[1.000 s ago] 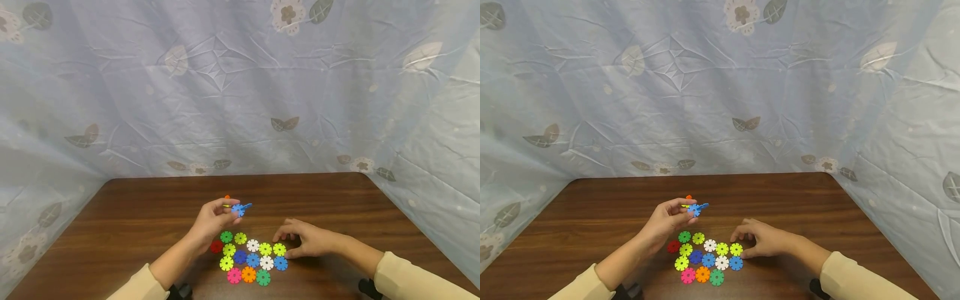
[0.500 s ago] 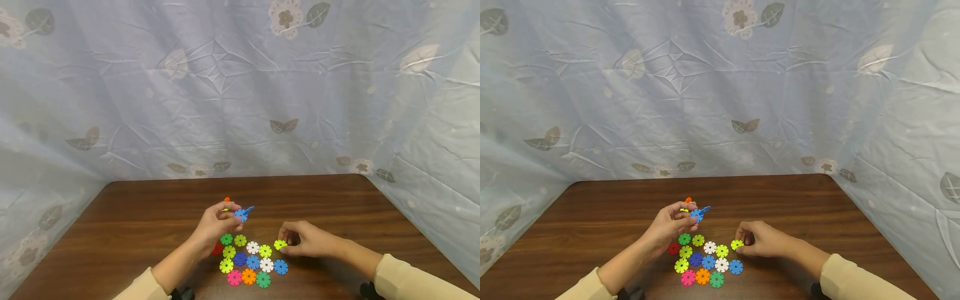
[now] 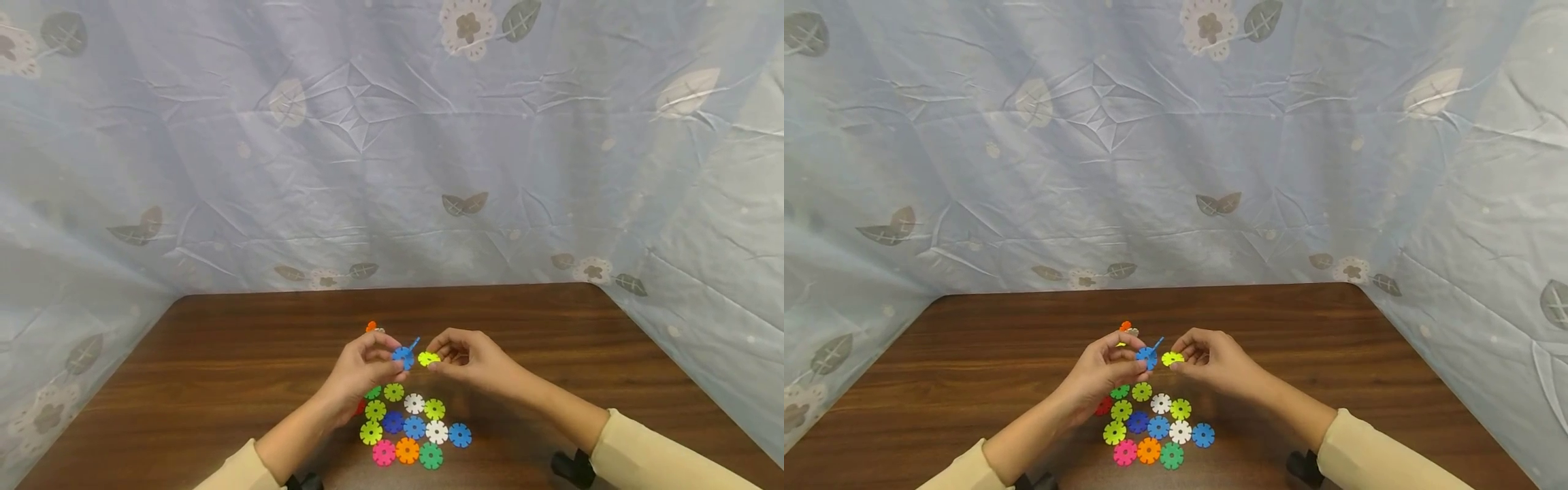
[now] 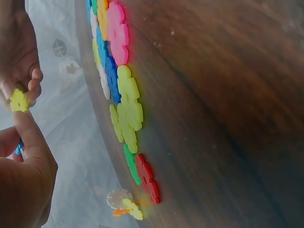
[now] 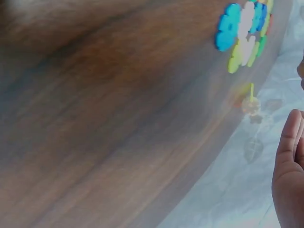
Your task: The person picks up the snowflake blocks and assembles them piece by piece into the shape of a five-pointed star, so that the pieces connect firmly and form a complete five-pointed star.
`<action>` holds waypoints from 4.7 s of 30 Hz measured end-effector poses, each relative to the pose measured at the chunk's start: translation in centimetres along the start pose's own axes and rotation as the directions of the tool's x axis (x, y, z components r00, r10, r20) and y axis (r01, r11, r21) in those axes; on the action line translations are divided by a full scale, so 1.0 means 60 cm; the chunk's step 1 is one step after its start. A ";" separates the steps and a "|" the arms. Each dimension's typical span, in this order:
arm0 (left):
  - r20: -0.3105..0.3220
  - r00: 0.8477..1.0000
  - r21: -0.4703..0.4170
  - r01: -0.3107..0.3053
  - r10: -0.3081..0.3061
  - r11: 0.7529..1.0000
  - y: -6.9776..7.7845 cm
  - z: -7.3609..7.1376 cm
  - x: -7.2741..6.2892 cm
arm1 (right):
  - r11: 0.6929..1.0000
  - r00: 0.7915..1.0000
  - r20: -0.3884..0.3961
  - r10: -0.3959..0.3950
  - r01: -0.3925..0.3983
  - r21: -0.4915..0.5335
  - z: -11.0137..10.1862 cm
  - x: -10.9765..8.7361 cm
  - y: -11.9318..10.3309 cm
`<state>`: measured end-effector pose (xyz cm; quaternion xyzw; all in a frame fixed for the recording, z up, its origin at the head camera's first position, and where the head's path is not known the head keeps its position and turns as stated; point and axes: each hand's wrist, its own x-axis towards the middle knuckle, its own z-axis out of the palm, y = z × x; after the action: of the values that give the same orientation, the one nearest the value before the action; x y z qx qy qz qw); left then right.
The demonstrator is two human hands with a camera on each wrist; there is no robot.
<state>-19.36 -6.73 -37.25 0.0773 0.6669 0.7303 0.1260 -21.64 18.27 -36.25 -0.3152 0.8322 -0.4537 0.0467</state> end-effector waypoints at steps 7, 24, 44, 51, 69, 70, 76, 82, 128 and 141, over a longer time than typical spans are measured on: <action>0.015 0.999 0.034 -0.040 0.040 0.999 0.004 0.003 -0.005 | 0.998 1.000 0.021 0.017 -0.018 0.057 0.001 0.009 -0.010; -0.040 0.997 0.035 -0.059 0.060 0.998 0.005 0.005 -0.010 | 0.973 0.993 0.046 0.112 -0.119 0.195 0.015 0.018 -0.018; -0.050 0.994 0.020 -0.092 0.093 0.996 -0.004 0.015 -0.009 | 0.922 0.978 0.099 0.184 -0.206 0.327 0.017 0.011 -0.022; -0.051 0.973 0.218 -0.209 0.225 0.953 -0.009 0.013 0.000 | 0.921 0.966 0.047 0.255 -0.257 0.294 0.015 0.020 -0.031; 0.058 0.900 0.864 -0.262 0.433 0.429 -0.003 0.025 0.073 | 0.947 0.959 0.136 0.248 -0.269 0.173 -0.028 -0.009 -0.005; 0.059 0.910 0.875 -0.245 0.410 0.417 -0.003 0.024 0.081 | 0.964 0.963 0.162 0.214 -0.235 0.122 -0.030 -0.016 -0.001; 0.060 0.958 0.931 -0.156 0.282 0.331 -0.007 0.020 0.121 | 0.996 0.948 0.307 0.083 -0.074 -0.040 -0.027 -0.064 0.025; 0.016 0.986 0.957 -0.062 0.164 0.282 -0.011 0.024 0.140 | 0.990 0.954 0.297 0.044 -0.001 -0.144 -0.002 -0.098 0.044; 0.361 0.933 0.903 -0.350 0.003 0.249 -0.017 -0.035 0.028 | 0.982 0.986 0.119 -0.119 0.134 -0.130 0.009 -0.056 0.021; 0.319 0.935 0.718 -0.346 0.157 0.604 -0.021 -0.035 0.031 | 0.985 0.995 0.022 -0.093 0.095 -0.144 0.025 -0.037 0.023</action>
<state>-21.64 -8.08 -38.82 0.2982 0.8756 0.3765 0.0508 -20.01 19.00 -38.67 -0.3599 0.8469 -0.3914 0.0085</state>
